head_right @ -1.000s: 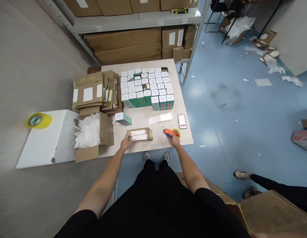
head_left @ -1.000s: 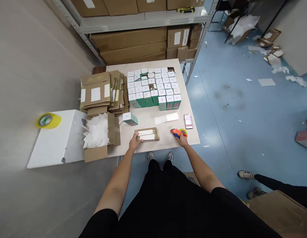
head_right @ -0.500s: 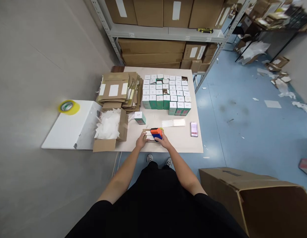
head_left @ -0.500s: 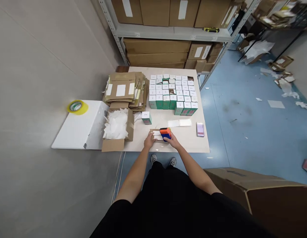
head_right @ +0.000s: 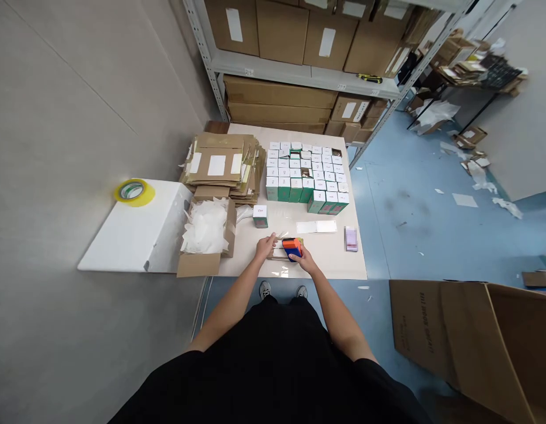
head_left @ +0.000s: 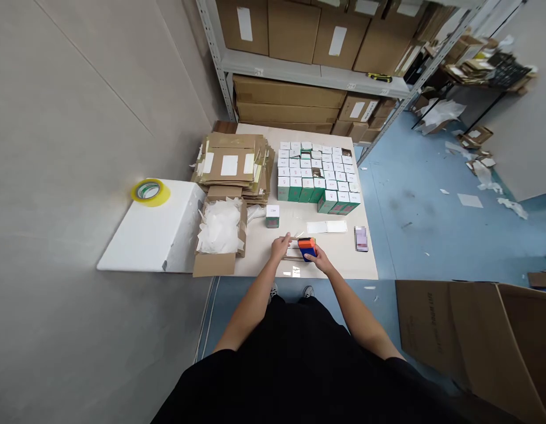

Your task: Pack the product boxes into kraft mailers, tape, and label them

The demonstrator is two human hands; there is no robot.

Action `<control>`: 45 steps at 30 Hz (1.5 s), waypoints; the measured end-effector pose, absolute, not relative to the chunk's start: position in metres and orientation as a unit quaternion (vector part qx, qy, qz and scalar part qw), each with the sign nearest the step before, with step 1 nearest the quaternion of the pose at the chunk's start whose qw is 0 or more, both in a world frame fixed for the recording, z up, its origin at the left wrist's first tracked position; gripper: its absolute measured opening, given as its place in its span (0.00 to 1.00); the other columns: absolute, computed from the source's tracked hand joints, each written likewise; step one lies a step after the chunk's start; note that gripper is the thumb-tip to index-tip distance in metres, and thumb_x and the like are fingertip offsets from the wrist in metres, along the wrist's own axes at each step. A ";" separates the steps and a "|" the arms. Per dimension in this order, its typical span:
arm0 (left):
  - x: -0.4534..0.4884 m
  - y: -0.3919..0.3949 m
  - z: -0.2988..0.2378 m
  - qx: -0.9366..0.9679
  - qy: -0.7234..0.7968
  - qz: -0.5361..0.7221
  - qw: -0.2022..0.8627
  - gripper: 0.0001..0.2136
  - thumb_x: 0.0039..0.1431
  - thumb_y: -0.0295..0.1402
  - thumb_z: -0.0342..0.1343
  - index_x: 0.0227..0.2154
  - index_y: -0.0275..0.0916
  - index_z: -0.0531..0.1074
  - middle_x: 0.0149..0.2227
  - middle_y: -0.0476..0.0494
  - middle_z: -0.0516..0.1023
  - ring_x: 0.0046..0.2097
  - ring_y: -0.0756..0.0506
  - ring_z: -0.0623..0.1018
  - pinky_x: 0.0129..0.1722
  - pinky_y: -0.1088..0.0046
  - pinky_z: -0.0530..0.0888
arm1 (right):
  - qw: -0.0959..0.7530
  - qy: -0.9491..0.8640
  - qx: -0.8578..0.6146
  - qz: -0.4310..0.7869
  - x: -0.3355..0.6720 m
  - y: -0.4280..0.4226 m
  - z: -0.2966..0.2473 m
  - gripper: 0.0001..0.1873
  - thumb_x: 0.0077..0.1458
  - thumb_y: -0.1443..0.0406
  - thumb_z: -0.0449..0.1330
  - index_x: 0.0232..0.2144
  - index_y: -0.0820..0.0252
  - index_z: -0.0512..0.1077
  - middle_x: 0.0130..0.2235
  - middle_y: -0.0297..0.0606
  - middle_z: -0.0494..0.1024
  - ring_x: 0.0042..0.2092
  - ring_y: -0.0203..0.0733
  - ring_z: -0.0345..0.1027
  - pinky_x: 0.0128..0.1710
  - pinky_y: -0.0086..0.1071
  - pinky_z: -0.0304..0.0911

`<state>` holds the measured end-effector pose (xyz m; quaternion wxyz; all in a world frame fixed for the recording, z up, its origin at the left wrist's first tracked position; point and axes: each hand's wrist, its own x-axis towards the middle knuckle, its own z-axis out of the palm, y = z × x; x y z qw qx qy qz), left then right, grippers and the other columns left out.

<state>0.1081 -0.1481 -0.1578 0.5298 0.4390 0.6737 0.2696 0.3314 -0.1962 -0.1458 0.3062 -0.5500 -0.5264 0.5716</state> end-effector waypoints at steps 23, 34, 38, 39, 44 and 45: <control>0.071 -0.118 -0.096 0.481 0.631 0.438 0.423 0.15 0.57 0.45 0.63 0.33 0.37 0.81 0.29 0.44 0.82 0.34 0.45 0.79 0.39 0.69 0.77 | 0.207 -0.620 -0.530 0.540 0.367 -0.167 -0.106 0.29 0.55 0.43 0.66 0.48 0.57 0.80 0.39 0.38 0.83 0.40 0.49 0.76 0.44 0.40 0.70; 0.080 -0.147 -0.108 0.395 0.642 0.512 0.413 0.15 0.54 0.44 0.66 0.34 0.36 0.84 0.31 0.43 0.84 0.33 0.45 0.80 0.39 0.68 0.78 | 0.085 -0.667 -0.590 0.446 0.375 -0.146 -0.080 0.31 0.52 0.36 0.63 0.30 0.57 0.76 0.31 0.37 0.80 0.33 0.42 0.71 0.30 0.29 0.59; 0.084 -0.153 -0.114 0.366 0.657 0.526 0.398 0.14 0.54 0.43 0.66 0.34 0.36 0.84 0.32 0.42 0.84 0.34 0.44 0.81 0.40 0.67 0.78 | 0.034 -0.691 -0.600 0.401 0.379 -0.142 -0.080 0.32 0.52 0.35 0.61 0.27 0.57 0.73 0.29 0.37 0.78 0.32 0.41 0.69 0.29 0.29 0.54; 0.083 -0.152 -0.114 0.361 0.661 0.529 0.391 0.14 0.55 0.42 0.66 0.34 0.36 0.84 0.32 0.42 0.84 0.35 0.44 0.81 0.40 0.67 0.79 | 0.020 -0.695 -0.603 0.390 0.381 -0.141 -0.081 0.32 0.52 0.34 0.61 0.26 0.57 0.73 0.28 0.37 0.77 0.31 0.41 0.69 0.29 0.30 0.53; 0.076 -0.140 -0.116 0.381 0.641 0.524 0.412 0.14 0.55 0.41 0.67 0.36 0.35 0.84 0.33 0.42 0.84 0.35 0.44 0.81 0.41 0.67 0.79 | -0.010 -0.699 -0.617 0.361 0.387 -0.135 -0.080 0.33 0.52 0.33 0.59 0.24 0.56 0.69 0.27 0.36 0.75 0.31 0.42 0.68 0.28 0.30 0.51; 0.075 -0.138 -0.118 0.380 0.637 0.523 0.420 0.14 0.54 0.41 0.67 0.36 0.35 0.84 0.33 0.42 0.84 0.35 0.44 0.81 0.41 0.67 0.79 | -0.013 -0.697 -0.620 0.359 0.387 -0.134 -0.081 0.33 0.52 0.33 0.59 0.24 0.56 0.69 0.27 0.36 0.75 0.31 0.42 0.68 0.28 0.30 0.51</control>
